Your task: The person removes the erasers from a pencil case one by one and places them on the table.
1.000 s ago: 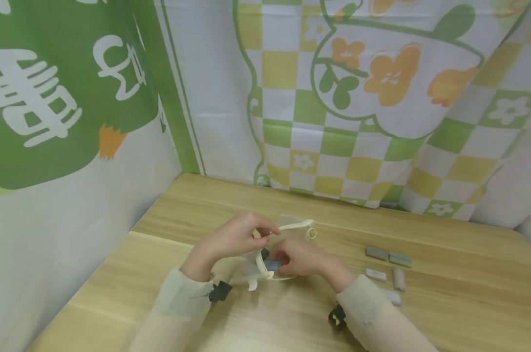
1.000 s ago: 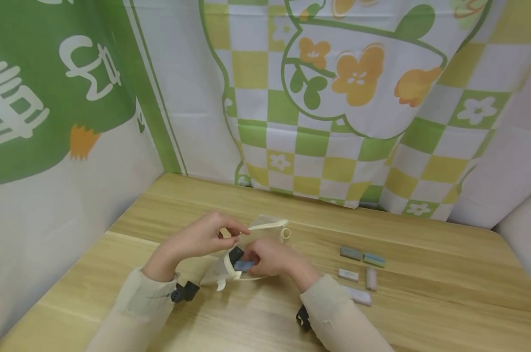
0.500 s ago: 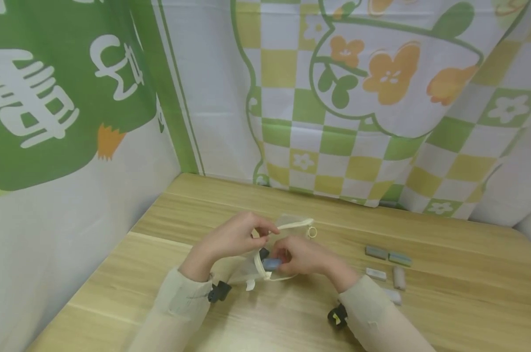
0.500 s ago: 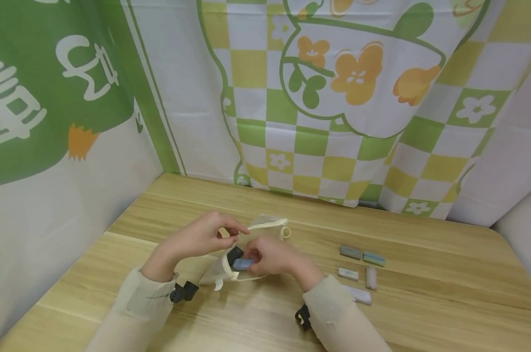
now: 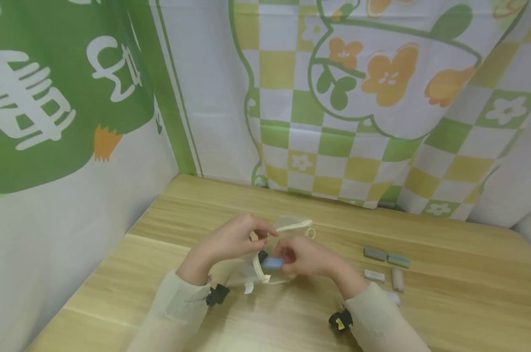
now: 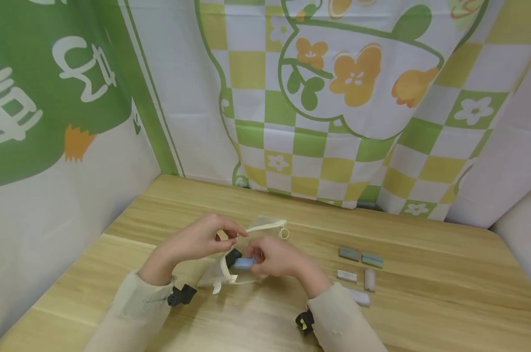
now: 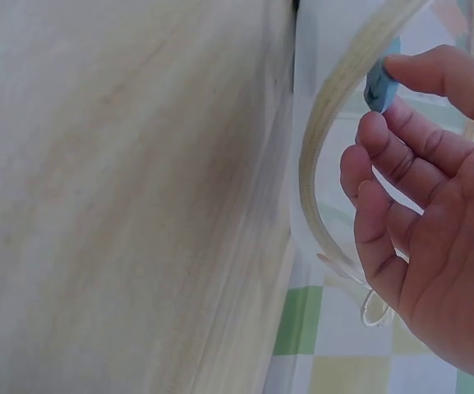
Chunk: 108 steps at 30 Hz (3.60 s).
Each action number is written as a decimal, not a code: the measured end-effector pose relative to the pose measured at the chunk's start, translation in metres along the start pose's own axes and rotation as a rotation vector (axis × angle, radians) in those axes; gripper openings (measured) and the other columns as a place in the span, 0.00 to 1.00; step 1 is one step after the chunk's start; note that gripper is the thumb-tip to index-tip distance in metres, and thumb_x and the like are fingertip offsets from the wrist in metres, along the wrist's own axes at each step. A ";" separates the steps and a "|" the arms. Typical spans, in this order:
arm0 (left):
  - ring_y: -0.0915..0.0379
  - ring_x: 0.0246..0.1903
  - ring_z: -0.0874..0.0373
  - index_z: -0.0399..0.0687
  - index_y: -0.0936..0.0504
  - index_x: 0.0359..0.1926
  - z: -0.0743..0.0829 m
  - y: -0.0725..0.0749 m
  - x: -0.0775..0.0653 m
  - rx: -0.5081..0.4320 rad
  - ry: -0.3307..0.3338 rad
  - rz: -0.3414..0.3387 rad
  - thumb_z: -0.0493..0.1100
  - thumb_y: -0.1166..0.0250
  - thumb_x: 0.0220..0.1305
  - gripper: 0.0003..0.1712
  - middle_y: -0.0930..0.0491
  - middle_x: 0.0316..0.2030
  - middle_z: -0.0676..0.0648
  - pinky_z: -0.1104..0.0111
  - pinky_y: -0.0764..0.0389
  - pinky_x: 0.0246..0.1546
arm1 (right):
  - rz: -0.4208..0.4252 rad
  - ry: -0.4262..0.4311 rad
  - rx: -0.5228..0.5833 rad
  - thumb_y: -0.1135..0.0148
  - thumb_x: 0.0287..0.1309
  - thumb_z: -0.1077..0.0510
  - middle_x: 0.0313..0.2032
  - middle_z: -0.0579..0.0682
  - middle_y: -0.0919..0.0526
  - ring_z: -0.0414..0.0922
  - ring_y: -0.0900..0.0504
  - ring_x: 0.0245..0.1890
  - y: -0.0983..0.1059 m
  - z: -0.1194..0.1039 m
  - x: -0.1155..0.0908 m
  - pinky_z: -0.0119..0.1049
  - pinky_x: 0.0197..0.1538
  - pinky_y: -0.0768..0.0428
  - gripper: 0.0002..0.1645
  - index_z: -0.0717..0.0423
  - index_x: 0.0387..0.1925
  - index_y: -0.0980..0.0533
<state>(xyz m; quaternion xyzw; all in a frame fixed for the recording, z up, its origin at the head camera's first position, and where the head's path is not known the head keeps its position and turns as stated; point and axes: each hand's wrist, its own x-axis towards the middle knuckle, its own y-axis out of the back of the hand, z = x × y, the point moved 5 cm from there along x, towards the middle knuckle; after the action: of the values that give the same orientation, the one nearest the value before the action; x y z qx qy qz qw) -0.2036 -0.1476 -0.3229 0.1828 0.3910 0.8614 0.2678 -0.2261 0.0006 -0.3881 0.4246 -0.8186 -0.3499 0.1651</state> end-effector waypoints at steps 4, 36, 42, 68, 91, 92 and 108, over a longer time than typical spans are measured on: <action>0.29 0.25 0.68 0.39 0.14 0.49 0.000 -0.002 -0.001 0.005 -0.005 0.004 0.31 0.39 0.61 0.16 0.14 0.34 0.48 0.75 0.23 0.25 | 0.006 0.019 0.022 0.36 0.49 0.65 0.24 0.42 0.28 0.35 0.32 0.24 0.000 -0.002 -0.004 0.27 0.29 0.31 0.10 0.56 0.36 0.21; 0.33 0.20 0.66 0.39 0.15 0.50 -0.001 0.000 0.000 0.016 -0.003 0.010 0.31 0.40 0.62 0.16 0.14 0.36 0.46 0.76 0.30 0.19 | 0.104 0.074 -0.006 0.36 0.50 0.64 0.27 0.41 0.25 0.38 0.27 0.29 0.018 -0.020 -0.037 0.28 0.32 0.26 0.10 0.52 0.36 0.22; 0.33 0.19 0.67 0.38 0.15 0.50 -0.001 0.000 0.000 0.013 0.002 0.012 0.31 0.40 0.63 0.16 0.13 0.36 0.46 0.76 0.29 0.20 | 0.115 0.054 -0.012 0.36 0.50 0.64 0.27 0.41 0.24 0.38 0.28 0.30 0.018 -0.015 -0.043 0.29 0.33 0.27 0.10 0.50 0.36 0.21; 0.31 0.21 0.66 0.39 0.14 0.49 0.001 -0.002 0.001 0.041 -0.007 0.005 0.31 0.40 0.63 0.15 0.15 0.30 0.51 0.76 0.28 0.21 | 0.181 0.012 0.004 0.35 0.54 0.63 0.28 0.38 0.27 0.39 0.28 0.30 0.030 -0.012 -0.075 0.31 0.33 0.27 0.10 0.44 0.34 0.22; 0.28 0.23 0.62 0.40 0.14 0.49 0.000 -0.005 0.002 0.036 -0.011 -0.010 0.31 0.40 0.62 0.16 0.15 0.30 0.51 0.76 0.26 0.22 | 0.246 -0.032 -0.013 0.33 0.55 0.63 0.31 0.40 0.24 0.36 0.27 0.35 0.048 -0.003 -0.101 0.35 0.40 0.23 0.11 0.47 0.39 0.22; 0.28 0.23 0.62 0.40 0.14 0.49 0.000 -0.005 0.002 0.034 -0.010 -0.011 0.31 0.40 0.63 0.16 0.15 0.30 0.51 0.76 0.26 0.22 | 0.250 -0.033 -0.014 0.33 0.55 0.63 0.31 0.40 0.24 0.36 0.27 0.34 0.049 -0.003 -0.102 0.35 0.39 0.23 0.11 0.46 0.39 0.22; 0.28 0.23 0.63 0.39 0.15 0.49 0.002 -0.003 0.001 0.039 0.000 -0.010 0.31 0.41 0.63 0.16 0.16 0.30 0.51 0.76 0.26 0.23 | 0.328 -0.090 -0.016 0.34 0.53 0.66 0.30 0.41 0.24 0.37 0.27 0.34 0.063 0.005 -0.116 0.35 0.38 0.24 0.12 0.46 0.37 0.22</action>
<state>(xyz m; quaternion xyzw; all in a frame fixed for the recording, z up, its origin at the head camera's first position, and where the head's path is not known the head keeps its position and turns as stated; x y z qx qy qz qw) -0.2030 -0.1444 -0.3240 0.1863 0.4088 0.8521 0.2684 -0.1975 0.1212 -0.3436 0.2681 -0.8806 -0.3433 0.1863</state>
